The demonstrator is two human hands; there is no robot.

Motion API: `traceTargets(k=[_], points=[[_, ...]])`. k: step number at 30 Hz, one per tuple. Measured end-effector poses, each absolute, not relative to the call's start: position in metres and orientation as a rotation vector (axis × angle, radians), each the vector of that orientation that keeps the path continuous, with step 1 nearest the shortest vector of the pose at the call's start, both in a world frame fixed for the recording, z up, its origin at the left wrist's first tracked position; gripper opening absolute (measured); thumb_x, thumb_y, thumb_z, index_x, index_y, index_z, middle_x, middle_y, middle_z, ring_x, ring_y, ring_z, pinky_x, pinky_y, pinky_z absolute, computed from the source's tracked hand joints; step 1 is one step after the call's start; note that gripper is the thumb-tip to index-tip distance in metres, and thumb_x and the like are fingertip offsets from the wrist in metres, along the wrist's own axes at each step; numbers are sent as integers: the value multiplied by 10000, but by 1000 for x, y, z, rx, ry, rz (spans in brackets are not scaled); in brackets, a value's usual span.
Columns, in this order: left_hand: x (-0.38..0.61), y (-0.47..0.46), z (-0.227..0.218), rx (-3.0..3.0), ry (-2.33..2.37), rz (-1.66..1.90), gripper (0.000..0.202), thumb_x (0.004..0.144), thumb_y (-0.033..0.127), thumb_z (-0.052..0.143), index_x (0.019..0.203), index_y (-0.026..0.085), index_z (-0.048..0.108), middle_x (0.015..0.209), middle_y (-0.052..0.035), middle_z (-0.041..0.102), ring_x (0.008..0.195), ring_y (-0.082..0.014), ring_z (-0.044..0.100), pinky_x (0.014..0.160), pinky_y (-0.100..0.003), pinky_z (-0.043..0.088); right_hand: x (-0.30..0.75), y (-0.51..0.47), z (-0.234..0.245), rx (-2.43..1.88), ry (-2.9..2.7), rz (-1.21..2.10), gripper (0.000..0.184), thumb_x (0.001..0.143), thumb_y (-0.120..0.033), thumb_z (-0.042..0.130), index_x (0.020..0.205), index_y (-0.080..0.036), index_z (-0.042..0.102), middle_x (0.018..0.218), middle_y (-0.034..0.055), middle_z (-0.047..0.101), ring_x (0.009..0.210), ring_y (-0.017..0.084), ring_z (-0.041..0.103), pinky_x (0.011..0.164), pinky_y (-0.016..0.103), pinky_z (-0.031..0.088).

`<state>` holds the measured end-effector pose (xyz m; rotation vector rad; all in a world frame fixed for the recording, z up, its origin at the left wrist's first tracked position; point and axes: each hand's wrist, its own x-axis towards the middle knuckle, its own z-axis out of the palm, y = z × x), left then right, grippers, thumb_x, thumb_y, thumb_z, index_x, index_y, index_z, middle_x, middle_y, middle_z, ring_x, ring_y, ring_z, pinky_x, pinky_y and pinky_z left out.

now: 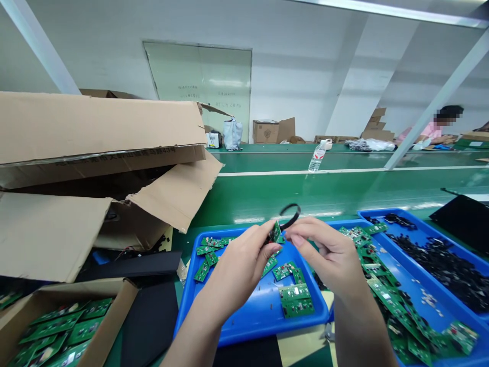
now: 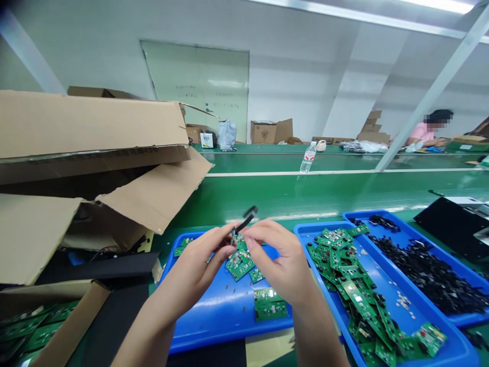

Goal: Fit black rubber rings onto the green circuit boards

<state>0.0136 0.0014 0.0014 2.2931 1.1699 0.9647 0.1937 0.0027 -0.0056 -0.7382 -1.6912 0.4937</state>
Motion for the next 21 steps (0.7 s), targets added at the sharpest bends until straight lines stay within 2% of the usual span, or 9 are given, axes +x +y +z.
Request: traceTargets(k=[5,8,10,12,14,18,21], points=[[12,6,-3,2493,1097,1348,315,985,212,456,1299,217,484,1143,-111,634,1050,-223,622,863,-391,561,196,18,-16,-649,-1414,891,220,862,-197,560,1048,-225,675,721,14,677,599,144,628,553,271,540],[11,7,-4,2623,1061,1555,331,960,129,482,1278,219,497,1258,-137,555,1181,-235,564,935,-405,547,194,26,-18,-646,-1280,1067,205,876,-368,579,916,-194,679,654,27,665,534,147,614,481,258,521],[10,7,-5,2689,1080,1649,333,936,91,511,1250,201,523,1252,-140,526,1209,-250,541,954,-416,538,193,24,-16,-637,-1341,1186,341,889,-492,558,808,-182,673,617,43,660,519,159,623,473,272,529],[9,8,-5,2747,1104,1705,317,915,70,540,1213,180,556,1201,-132,521,1202,-262,536,957,-424,534,192,18,-12,-610,-1457,1266,420,881,-576,554,785,-184,668,610,45,665,524,170,640,500,294,550],[9,9,-6,2790,1111,1720,304,905,63,555,1191,164,574,1134,-119,531,1158,-258,554,948,-424,536,191,10,-8,-597,-1545,1301,393,858,-571,607,779,-189,655,612,32,668,532,166,649,528,297,563],[8,10,-5,2816,1092,1708,288,912,81,555,1190,153,576,1061,-103,564,1057,-230,594,951,-435,531,186,0,-2,-659,-1566,1308,305,856,-446,667,706,-186,614,612,15,664,554,143,648,561,266,563],[7,11,-4,2748,1083,1679,300,923,121,560,1218,176,572,1033,-86,585,978,-199,614,874,-364,559,184,0,-4,-658,-1547,1345,319,874,-459,634,721,-179,637,603,19,659,540,145,638,543,268,547]])
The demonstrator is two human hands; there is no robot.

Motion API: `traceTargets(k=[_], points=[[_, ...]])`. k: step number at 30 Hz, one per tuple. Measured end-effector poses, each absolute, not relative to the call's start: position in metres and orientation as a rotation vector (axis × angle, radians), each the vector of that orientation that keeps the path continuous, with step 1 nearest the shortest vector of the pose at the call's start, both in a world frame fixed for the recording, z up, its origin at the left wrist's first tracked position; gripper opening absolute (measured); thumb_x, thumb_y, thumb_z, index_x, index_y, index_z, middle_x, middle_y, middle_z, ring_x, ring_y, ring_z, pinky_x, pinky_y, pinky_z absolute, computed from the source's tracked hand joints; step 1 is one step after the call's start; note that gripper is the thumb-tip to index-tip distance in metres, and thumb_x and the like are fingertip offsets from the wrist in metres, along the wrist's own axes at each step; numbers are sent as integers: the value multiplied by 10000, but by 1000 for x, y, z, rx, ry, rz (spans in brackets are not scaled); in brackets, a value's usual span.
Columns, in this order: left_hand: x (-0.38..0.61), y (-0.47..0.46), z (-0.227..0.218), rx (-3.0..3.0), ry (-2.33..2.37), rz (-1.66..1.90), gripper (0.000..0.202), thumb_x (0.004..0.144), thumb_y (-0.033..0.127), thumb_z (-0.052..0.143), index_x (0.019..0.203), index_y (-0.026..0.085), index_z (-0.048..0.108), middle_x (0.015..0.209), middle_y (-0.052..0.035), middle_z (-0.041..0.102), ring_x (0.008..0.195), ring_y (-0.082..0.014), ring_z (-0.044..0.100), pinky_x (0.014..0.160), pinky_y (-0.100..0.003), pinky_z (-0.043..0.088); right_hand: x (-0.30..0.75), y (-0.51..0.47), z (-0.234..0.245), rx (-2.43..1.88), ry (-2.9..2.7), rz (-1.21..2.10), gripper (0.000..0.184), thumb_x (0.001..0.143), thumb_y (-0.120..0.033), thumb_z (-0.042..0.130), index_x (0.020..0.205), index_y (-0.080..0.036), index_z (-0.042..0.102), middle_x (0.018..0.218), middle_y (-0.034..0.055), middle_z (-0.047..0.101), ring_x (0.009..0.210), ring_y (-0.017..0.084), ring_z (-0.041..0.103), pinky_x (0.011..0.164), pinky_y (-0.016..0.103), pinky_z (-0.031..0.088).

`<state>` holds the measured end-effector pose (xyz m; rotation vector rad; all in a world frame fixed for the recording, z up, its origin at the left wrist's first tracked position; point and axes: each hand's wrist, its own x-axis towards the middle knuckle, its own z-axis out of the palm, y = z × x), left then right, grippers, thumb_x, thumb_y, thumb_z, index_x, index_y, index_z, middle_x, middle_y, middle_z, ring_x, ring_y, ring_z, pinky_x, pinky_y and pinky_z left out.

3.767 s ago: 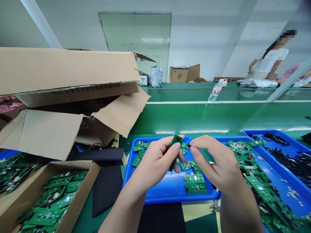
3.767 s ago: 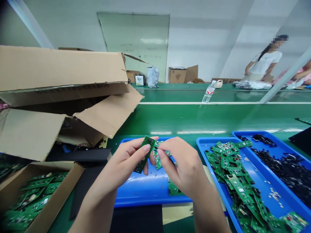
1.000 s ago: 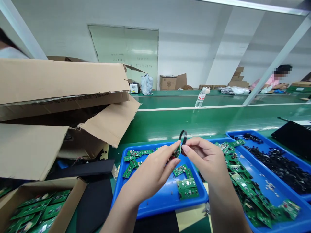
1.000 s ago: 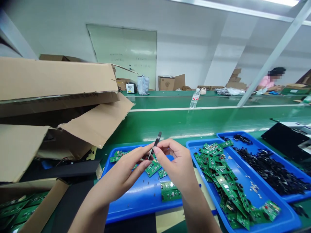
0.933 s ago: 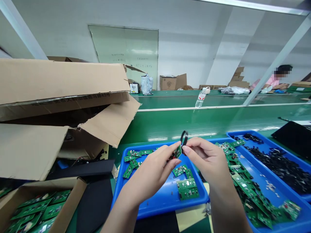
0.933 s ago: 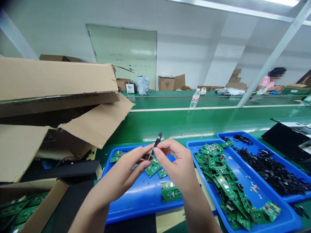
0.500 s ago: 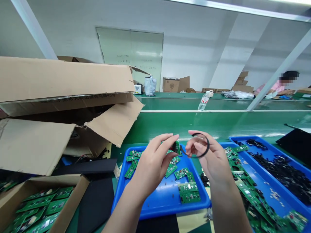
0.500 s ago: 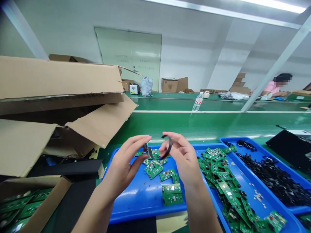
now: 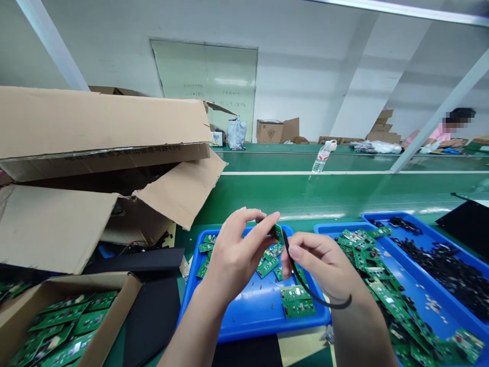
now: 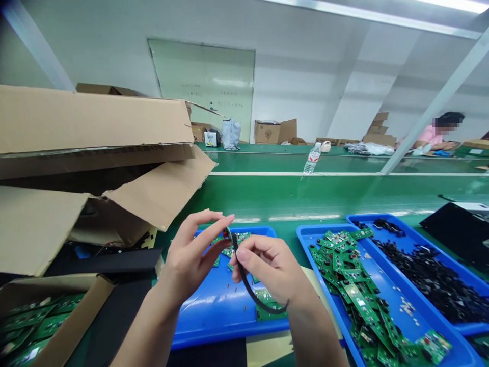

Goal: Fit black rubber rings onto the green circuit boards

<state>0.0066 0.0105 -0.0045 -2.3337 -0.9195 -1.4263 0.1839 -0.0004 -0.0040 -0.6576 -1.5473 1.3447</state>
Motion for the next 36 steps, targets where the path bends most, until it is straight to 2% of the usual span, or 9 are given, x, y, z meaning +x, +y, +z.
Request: traceTargets(k=[4,9,14,19,23,27,32,36], points=[[5,10,-5,-2480,-918,-1552,332,933,186,568,1264,213,565,994,-58,591,903,-160,617,777,-268,560,182,1,-10,-615,-1417,1515,339,862,-473,646,705,-173,637,553,1,629,479,124,589,515,254,510],[3,12,-6,-2680,-887,-1663,330,934,267,575,1264,259,579,961,-34,595,836,-139,608,739,-262,554,180,6,-16,-473,-1384,1644,363,832,-461,674,630,-171,593,444,-33,541,357,90,469,397,208,392],[4,12,-5,-2833,-863,-1757,320,901,272,632,1219,245,633,938,-38,614,819,-142,610,748,-266,546,179,9,-19,-497,-1407,1624,365,831,-454,663,617,-175,567,465,-44,507,362,74,426,400,202,378],[7,8,-1,-3082,-1043,-1789,253,909,304,618,1150,272,689,847,-24,580,773,-153,575,699,-268,535,181,7,-16,-652,-1531,1279,324,855,-377,627,609,-188,534,508,-28,541,455,96,478,484,216,426],[7,5,3,-3129,-1141,-2014,312,911,401,601,1166,243,688,870,-47,578,787,-162,555,659,-251,495,183,3,-13,-868,-1495,976,301,851,-350,628,613,-184,549,523,-32,525,470,95,473,464,207,399],[2,3,6,-3139,-1241,-2073,369,910,455,586,1184,230,688,853,-55,589,784,-171,547,695,-275,461,183,1,-12,-815,-1448,847,212,872,-359,624,736,-197,613,639,-2,639,576,124,600,542,215,493],[3,3,4,-3182,-1340,-2101,341,902,386,604,1214,267,673,930,-62,561,821,-173,553,705,-276,494,180,-2,-9,-853,-1588,692,157,889,-342,608,892,-210,692,796,35,738,690,160,698,628,244,562],[6,4,2,-3139,-1439,-2073,334,884,304,618,1215,302,666,966,-49,528,791,-144,537,710,-266,519,176,-4,-8,-922,-1701,455,166,903,-288,569,887,-203,711,828,46,743,732,177,698,664,282,567]])
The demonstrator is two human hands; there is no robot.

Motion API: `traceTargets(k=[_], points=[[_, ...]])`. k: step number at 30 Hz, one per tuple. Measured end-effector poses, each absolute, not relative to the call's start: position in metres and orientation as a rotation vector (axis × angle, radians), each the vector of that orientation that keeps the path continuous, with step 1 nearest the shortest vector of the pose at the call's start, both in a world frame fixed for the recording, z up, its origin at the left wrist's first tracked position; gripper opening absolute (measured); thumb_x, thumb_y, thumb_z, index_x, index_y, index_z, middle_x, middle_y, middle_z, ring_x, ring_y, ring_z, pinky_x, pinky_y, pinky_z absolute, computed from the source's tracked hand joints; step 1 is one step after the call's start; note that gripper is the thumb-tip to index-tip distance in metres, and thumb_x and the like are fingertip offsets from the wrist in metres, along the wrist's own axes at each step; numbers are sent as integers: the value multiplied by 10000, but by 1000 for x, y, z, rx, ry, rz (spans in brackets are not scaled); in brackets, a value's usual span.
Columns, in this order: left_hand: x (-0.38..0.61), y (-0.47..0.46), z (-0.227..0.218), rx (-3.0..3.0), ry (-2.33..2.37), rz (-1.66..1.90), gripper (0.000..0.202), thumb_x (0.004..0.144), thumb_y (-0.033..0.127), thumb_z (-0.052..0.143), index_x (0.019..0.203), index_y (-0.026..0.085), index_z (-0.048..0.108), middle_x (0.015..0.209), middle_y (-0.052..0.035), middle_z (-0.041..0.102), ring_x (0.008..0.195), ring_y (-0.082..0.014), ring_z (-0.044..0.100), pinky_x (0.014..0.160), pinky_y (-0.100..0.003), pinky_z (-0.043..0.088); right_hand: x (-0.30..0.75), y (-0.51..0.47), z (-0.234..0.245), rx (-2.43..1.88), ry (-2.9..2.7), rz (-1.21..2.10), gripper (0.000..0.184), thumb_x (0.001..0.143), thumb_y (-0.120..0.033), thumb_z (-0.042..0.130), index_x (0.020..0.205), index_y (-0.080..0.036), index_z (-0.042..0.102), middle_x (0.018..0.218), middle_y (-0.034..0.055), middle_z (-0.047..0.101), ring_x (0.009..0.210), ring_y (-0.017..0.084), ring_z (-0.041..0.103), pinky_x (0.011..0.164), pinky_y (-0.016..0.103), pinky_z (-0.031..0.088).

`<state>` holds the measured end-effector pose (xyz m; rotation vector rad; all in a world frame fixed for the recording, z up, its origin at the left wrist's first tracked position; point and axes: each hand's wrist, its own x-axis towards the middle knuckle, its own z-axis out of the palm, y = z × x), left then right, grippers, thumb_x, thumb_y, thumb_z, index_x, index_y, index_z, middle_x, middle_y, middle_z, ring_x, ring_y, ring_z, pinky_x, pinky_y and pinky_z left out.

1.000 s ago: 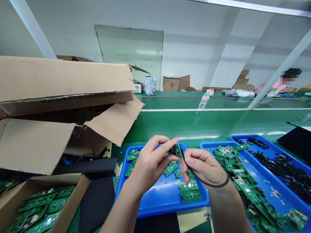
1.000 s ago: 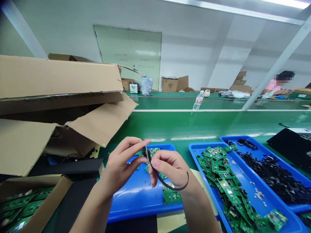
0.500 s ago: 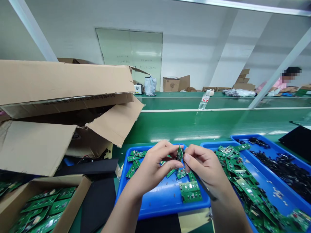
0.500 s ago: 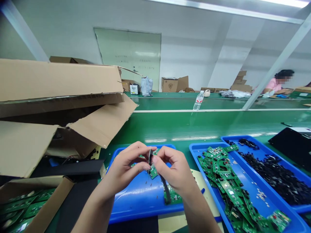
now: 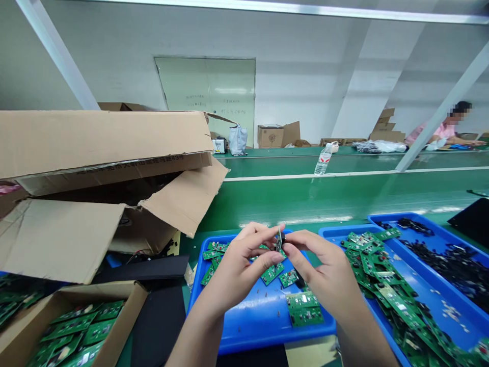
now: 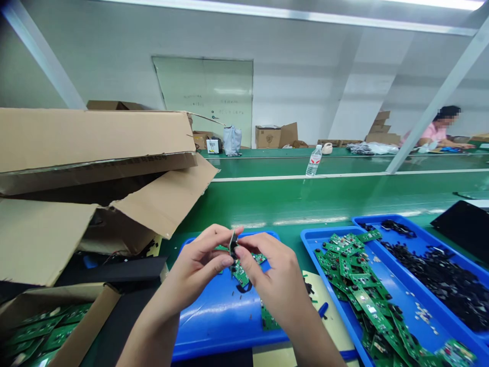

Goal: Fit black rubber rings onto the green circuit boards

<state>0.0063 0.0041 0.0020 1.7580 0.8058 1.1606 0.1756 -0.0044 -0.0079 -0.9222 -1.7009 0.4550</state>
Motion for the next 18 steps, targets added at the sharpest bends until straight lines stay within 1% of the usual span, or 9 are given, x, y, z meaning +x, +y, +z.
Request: traceTargets(k=[3,6,9,11,14,16,18], points=[[8,6,2,1801,826,1157,333,881,280,613,1210,297,665,943,-42,533,802,-149,538,741,-285,533,174,-5,-8,-908,-1715,341,149,905,-237,557,848,-197,688,798,33,723,712,165,680,659,276,556],[8,6,2,1808,841,1166,318,881,270,613,1193,283,670,938,-42,542,815,-155,548,725,-275,532,173,-6,-7,-867,-1717,275,149,901,-180,553,781,-197,641,749,13,692,686,143,656,629,244,533],[8,6,3,1778,868,1209,280,886,284,616,1157,259,681,937,-49,560,849,-168,556,715,-265,522,172,-7,-5,-851,-1684,191,143,890,-144,563,766,-199,607,714,-9,663,658,120,626,612,218,507],[9,4,4,1769,861,1211,252,893,297,612,1125,240,689,934,-54,571,864,-177,559,704,-260,505,172,-7,-4,-845,-1680,171,143,883,-131,565,761,-199,593,697,-22,649,635,107,611,604,205,494],[11,2,7,1784,783,1176,217,912,307,583,1072,213,695,899,-50,573,863,-182,549,732,-272,473,172,-7,-4,-843,-1693,204,159,881,-126,545,743,-199,572,673,-31,632,611,100,600,588,193,488],[12,1,9,1786,725,1131,208,924,315,556,1038,201,689,885,-43,567,846,-175,534,748,-276,451,173,-6,-5,-852,-1688,199,157,880,-130,538,742,-200,566,670,-29,628,613,103,600,587,195,489],[13,0,10,1786,719,1058,213,941,325,521,963,186,680,858,-34,553,803,-162,515,723,-269,427,175,-5,-6,-861,-1689,157,139,877,-135,539,757,-200,568,683,-24,634,623,107,605,597,203,493]])
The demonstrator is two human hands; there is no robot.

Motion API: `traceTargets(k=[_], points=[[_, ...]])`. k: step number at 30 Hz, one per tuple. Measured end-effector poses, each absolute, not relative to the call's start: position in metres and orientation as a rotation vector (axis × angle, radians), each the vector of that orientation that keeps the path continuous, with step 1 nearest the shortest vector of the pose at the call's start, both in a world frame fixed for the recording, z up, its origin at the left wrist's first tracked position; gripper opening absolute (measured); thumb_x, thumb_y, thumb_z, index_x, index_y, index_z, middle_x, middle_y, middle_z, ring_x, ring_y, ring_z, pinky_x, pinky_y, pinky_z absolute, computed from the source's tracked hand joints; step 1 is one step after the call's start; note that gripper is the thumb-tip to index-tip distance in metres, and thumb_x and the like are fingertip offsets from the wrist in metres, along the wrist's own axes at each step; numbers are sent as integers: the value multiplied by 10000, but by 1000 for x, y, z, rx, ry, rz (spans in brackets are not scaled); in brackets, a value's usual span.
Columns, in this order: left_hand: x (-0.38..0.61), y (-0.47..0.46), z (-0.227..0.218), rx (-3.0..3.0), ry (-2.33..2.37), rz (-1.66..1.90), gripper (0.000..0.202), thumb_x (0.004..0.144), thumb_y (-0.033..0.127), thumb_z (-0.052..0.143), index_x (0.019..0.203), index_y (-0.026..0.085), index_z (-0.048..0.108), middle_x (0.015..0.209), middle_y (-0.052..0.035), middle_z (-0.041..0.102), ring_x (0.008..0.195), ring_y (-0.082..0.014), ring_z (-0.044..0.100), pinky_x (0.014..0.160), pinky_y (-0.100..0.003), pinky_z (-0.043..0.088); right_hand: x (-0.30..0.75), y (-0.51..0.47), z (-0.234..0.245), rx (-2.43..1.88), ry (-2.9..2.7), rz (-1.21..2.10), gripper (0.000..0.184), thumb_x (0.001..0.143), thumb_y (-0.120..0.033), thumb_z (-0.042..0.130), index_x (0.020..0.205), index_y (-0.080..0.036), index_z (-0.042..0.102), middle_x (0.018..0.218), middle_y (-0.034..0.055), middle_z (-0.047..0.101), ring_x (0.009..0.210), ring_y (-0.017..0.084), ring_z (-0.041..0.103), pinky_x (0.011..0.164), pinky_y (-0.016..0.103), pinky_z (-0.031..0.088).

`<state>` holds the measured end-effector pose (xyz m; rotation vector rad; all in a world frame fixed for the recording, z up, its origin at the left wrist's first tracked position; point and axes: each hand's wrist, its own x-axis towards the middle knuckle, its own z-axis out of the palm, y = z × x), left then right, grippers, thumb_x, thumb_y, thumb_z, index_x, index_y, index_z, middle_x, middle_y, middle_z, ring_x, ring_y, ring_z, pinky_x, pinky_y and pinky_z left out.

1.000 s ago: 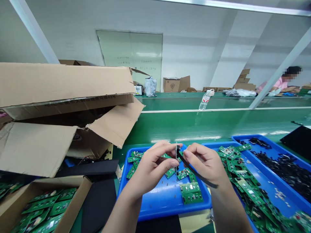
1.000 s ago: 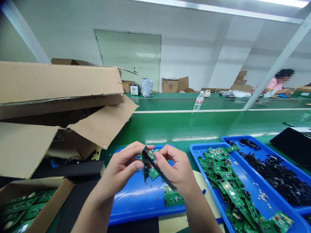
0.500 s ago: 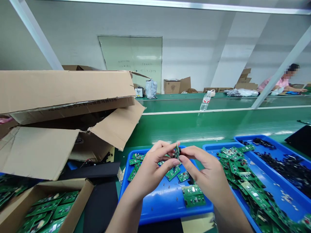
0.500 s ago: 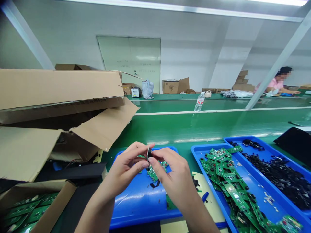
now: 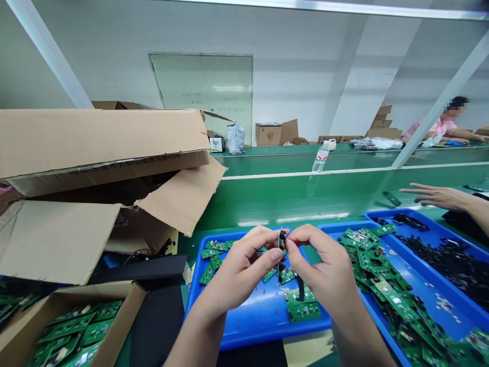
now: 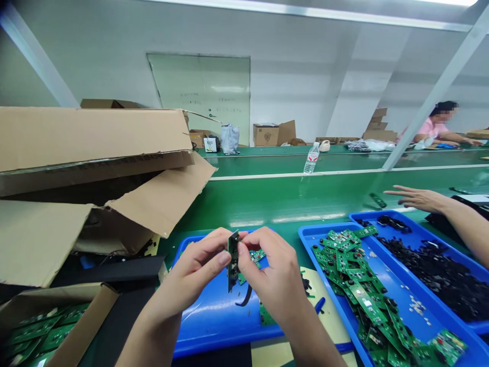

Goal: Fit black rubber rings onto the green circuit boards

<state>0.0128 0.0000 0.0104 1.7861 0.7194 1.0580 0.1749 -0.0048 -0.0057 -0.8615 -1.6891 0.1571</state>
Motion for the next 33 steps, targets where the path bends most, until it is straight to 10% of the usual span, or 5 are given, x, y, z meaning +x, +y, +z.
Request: traceTargets(k=[7,23,33], points=[[19,-1,6,1749,826,991,437,991,350,370,641,163,554,733,-21,504,708,-144,491,676,-270,407,177,0,-7,-987,-1765,-40,163,874,-159,499,719,-205,521,636,-9,600,584,134,586,569,259,466],[23,1,-4,1433,809,1176,434,921,512,500,699,142,540,712,5,488,483,-77,528,447,-190,429,176,0,-17,-977,-1616,119,227,906,-281,572,1111,-191,534,809,37,727,708,175,715,668,301,594],[28,0,-3,1529,893,1252,444,939,498,456,786,137,665,729,-36,535,612,-137,568,509,-224,510,172,2,-13,-864,-1659,-86,122,892,-132,571,839,-195,662,771,43,726,711,173,695,665,302,579]])
